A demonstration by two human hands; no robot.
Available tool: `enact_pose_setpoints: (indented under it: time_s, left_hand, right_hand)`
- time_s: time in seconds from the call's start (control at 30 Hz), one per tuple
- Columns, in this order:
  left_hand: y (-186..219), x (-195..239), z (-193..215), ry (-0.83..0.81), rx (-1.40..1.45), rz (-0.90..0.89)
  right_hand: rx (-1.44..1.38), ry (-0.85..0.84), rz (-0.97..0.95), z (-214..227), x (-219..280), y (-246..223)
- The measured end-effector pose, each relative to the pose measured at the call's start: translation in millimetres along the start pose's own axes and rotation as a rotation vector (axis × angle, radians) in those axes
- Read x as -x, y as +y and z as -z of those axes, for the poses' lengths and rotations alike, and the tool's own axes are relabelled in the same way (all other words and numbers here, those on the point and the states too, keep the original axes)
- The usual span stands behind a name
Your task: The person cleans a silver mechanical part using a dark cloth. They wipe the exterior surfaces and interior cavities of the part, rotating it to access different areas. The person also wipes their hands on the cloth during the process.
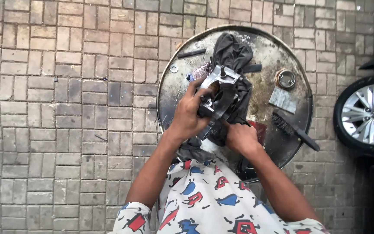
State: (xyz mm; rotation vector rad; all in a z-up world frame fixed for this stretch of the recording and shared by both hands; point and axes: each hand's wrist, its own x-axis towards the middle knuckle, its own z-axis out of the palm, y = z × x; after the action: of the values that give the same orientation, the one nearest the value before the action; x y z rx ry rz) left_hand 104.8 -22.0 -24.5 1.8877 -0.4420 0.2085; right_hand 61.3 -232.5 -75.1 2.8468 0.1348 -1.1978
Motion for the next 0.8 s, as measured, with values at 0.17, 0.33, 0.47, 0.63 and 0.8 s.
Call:
enact_pose_setpoints:
  time_s: [0.17, 0.33, 0.47, 0.63, 0.8]
  left_hand:
    - [-10.6, 3.4, -1.7, 0.022, 0.019, 0.006]
    - [-17.7, 11.0, -14.0, 0.043, -0.002, -0.038]
    - [-13.9, 13.1, -14.7, 0.034, 0.001, -0.043]
    - [-6.9, 15.5, -16.1, 0.028, -0.034, -0.068]
    - [1.8, 14.7, -8.7, 0.084, -0.032, -0.070]
  right_hand:
    - [-0.083, -0.083, -0.003, 14.4, 13.4, -0.3]
    - [-0.107, -0.008, 0.011, -5.2, -1.9, 1.8]
    - [-0.165, -0.083, 0.017, 6.8, 26.6, -1.7]
    - [-0.081, 0.056, -0.081, -59.4, -32.1, 9.7]
    - [-0.221, 0.054, 0.011, -4.5, 23.2, -6.6]
